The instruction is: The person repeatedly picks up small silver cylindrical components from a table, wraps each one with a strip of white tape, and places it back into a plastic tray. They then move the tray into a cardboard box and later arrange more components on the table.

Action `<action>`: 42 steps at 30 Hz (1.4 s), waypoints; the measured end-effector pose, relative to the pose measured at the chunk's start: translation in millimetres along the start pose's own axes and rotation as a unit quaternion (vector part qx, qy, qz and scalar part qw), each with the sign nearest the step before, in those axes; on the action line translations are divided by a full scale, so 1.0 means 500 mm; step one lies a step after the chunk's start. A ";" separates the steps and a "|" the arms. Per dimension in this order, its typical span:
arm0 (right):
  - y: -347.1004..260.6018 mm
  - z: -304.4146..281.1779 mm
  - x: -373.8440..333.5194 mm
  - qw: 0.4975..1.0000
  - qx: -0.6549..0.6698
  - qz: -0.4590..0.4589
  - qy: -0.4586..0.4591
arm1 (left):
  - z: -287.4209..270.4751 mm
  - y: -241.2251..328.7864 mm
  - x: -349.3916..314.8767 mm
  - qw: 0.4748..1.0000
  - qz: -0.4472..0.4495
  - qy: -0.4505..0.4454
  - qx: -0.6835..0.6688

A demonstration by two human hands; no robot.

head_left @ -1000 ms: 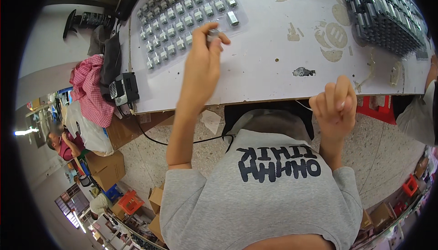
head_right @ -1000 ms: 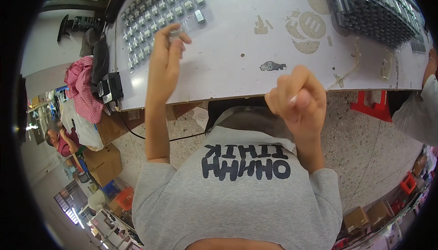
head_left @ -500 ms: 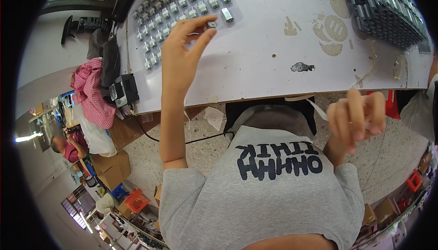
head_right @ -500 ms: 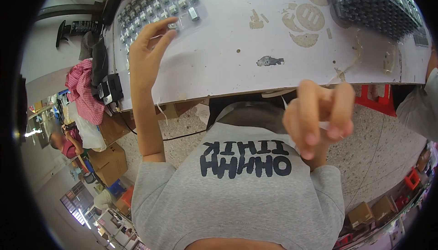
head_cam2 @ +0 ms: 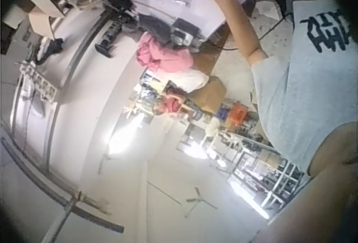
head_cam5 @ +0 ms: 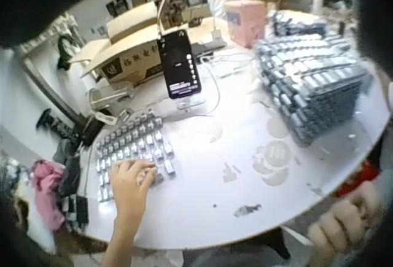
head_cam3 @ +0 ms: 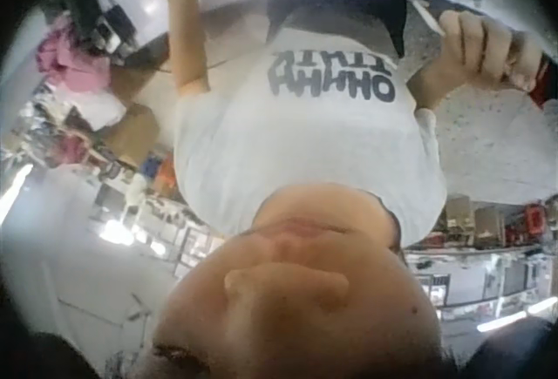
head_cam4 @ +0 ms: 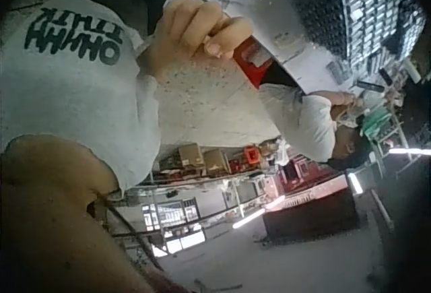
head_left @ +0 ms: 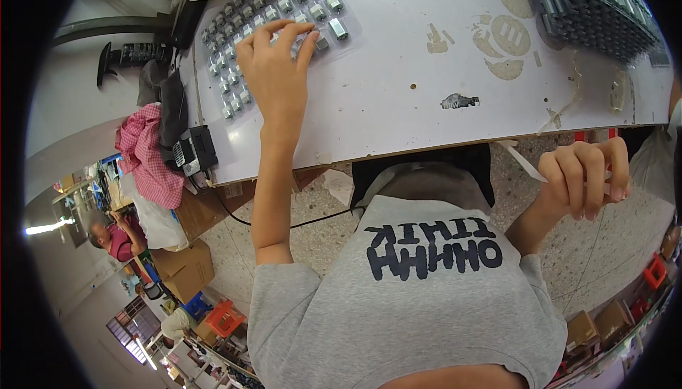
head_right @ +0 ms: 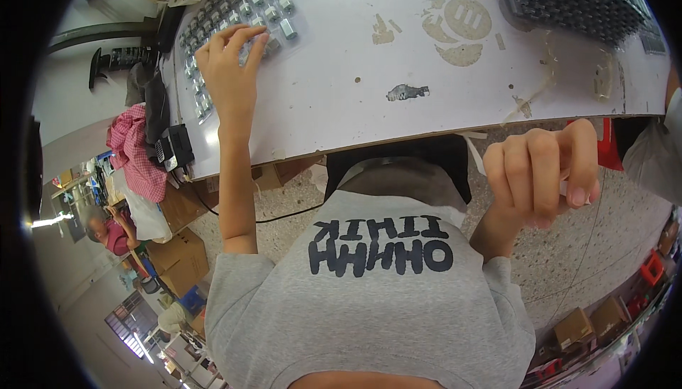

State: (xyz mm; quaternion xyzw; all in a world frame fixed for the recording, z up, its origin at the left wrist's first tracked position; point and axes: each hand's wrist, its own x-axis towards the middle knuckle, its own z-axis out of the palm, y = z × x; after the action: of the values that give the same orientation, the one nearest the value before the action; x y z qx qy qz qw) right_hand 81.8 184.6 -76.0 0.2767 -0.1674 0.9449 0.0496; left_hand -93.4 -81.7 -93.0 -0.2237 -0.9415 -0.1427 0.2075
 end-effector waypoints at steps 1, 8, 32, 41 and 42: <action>0.000 0.000 0.001 1.000 -0.004 0.000 0.007 | 0.001 0.001 -0.001 0.999 0.010 0.022 0.024; 0.007 0.012 0.002 0.998 -0.036 -0.014 0.044 | 0.002 0.002 0.000 0.997 0.061 0.003 0.047; 0.000 0.112 0.034 0.939 -0.322 -0.103 0.066 | 0.034 0.041 0.352 0.973 0.161 0.081 -0.145; 0.048 0.121 0.082 0.688 -0.724 -0.032 -0.025 | -0.210 0.213 0.086 0.834 0.273 -0.265 -0.400; 0.051 0.125 0.091 0.679 -0.733 -0.029 -0.035 | -0.216 0.218 0.081 0.831 0.284 -0.258 -0.402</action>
State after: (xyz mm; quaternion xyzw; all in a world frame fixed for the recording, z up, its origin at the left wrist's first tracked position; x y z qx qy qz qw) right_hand 70.2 138.9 -9.2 0.1898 -0.8000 0.5075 0.2577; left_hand -38.7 -12.5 38.6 -0.5740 -0.7154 -0.3801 -0.1194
